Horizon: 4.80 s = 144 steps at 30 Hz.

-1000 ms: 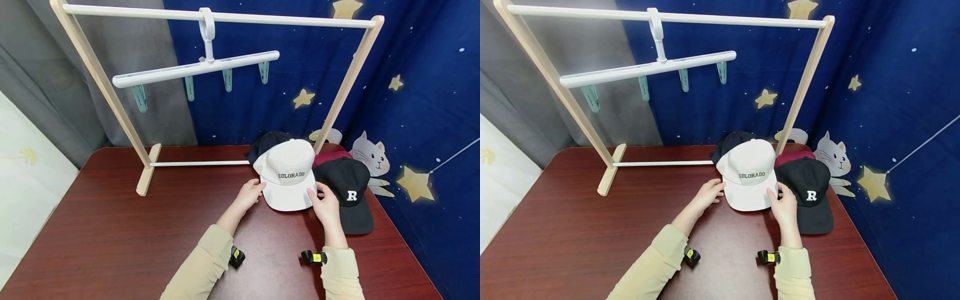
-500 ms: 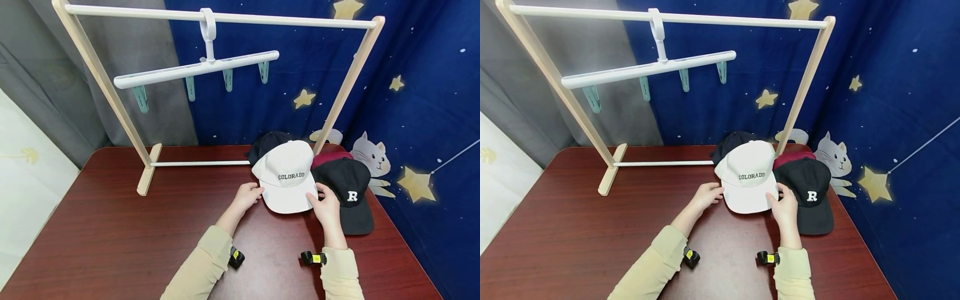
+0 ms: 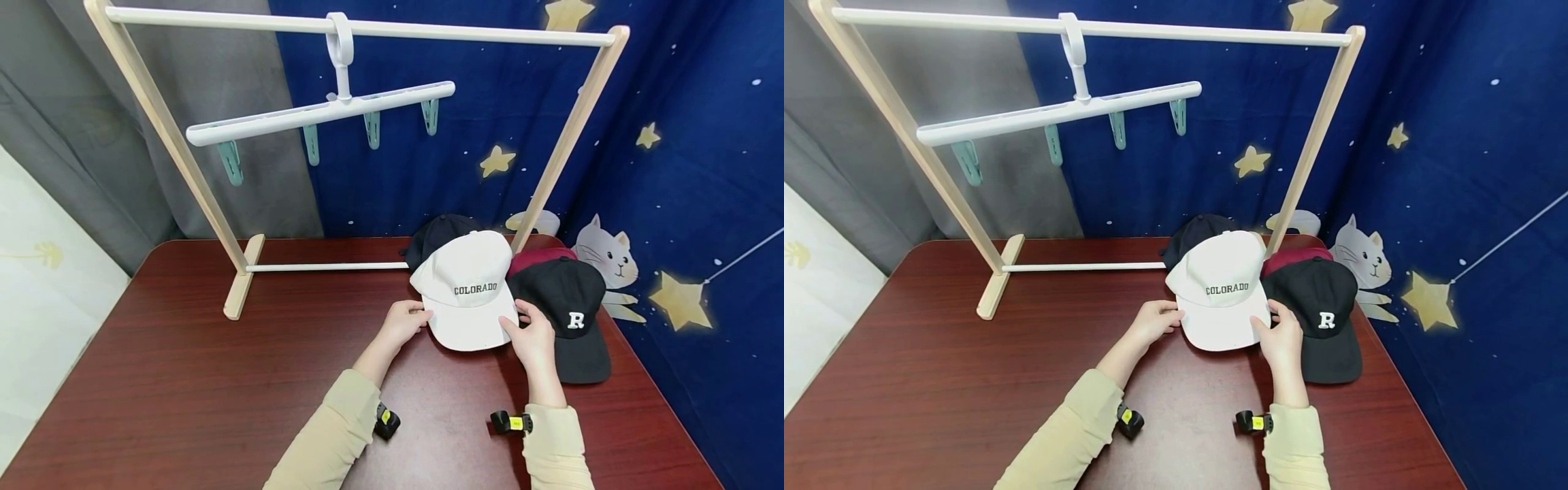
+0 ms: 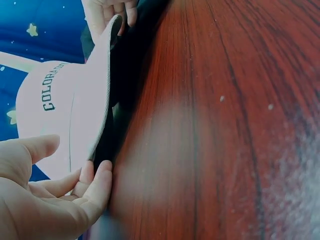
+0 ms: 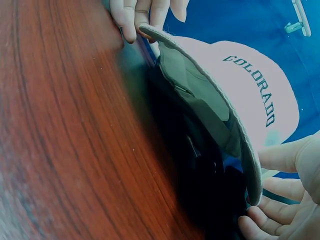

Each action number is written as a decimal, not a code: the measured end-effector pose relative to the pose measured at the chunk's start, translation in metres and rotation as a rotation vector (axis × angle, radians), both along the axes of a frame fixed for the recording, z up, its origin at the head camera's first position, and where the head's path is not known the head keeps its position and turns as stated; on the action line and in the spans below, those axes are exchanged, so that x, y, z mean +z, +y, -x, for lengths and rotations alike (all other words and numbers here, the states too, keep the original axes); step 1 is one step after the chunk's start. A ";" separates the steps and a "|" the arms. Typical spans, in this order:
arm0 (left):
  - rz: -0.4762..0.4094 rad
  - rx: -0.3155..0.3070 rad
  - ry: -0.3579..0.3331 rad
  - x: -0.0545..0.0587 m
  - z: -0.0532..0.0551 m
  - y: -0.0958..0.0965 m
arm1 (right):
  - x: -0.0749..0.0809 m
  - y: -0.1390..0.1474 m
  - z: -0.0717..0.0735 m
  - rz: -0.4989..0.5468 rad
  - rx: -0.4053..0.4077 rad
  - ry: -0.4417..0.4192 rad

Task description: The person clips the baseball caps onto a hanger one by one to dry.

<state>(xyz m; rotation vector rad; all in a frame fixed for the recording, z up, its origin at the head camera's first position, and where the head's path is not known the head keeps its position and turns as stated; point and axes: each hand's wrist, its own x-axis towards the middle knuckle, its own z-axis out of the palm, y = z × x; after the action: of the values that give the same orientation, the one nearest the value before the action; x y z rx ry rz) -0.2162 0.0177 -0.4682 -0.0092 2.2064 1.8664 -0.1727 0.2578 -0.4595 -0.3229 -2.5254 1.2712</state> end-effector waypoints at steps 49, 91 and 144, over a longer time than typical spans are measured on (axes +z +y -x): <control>-0.295 0.031 -0.008 -0.006 0.001 -0.019 | 0.005 -0.020 0.003 0.173 -0.001 -0.078; -0.229 -0.025 0.075 0.011 -0.007 -0.061 | 0.016 -0.041 0.012 0.205 0.155 -0.025; -0.099 0.000 0.155 0.027 -0.033 -0.140 | 0.040 -0.099 0.010 0.376 0.335 -0.003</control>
<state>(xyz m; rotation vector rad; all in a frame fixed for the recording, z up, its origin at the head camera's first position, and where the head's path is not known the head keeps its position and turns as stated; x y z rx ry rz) -0.1836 -0.1220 -0.4415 0.1593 2.2080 2.0373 -0.1826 0.1587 -0.4199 0.0259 -2.3997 1.8777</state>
